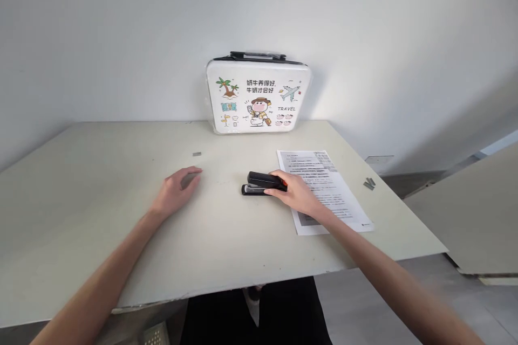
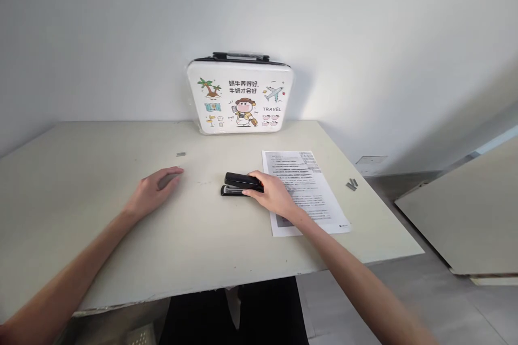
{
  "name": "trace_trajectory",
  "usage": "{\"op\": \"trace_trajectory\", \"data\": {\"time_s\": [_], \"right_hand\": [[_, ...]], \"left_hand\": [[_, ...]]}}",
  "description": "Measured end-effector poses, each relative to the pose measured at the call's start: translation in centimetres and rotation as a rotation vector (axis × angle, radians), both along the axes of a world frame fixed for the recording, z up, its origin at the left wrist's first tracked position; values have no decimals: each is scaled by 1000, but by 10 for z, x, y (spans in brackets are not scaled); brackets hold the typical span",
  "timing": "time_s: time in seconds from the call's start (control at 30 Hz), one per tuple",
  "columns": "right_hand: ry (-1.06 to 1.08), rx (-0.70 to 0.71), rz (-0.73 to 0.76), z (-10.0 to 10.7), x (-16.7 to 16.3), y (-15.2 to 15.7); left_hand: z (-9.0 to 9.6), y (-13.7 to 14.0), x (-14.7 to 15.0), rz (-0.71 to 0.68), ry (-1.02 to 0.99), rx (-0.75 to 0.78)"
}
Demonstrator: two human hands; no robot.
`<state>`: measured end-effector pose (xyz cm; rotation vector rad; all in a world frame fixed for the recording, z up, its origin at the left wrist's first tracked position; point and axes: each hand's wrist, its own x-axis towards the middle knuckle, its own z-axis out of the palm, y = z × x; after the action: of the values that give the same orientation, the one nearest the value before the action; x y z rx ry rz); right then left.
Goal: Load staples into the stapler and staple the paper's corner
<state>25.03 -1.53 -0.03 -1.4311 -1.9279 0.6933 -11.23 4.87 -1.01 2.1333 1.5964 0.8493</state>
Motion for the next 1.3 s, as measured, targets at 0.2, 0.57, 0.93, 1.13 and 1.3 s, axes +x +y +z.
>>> {"op": "trace_trajectory", "data": {"time_s": [0.2, 0.57, 0.93, 1.13, 1.3], "right_hand": [[3, 14, 43, -12, -28, 20], [222, 3, -17, -8, -21, 17], [286, 16, -113, -34, -25, 20], [213, 18, -104, -28, -24, 16], [12, 107, -12, -24, -26, 11]], "left_hand": [[-3, 2, -1, 23, 26, 26], [7, -9, 26, -35, -262, -150], [5, -9, 60, -7, -500, -197], [11, -11, 56, 87, -587, -174], [6, -16, 60, -24, -746, -295]]}}
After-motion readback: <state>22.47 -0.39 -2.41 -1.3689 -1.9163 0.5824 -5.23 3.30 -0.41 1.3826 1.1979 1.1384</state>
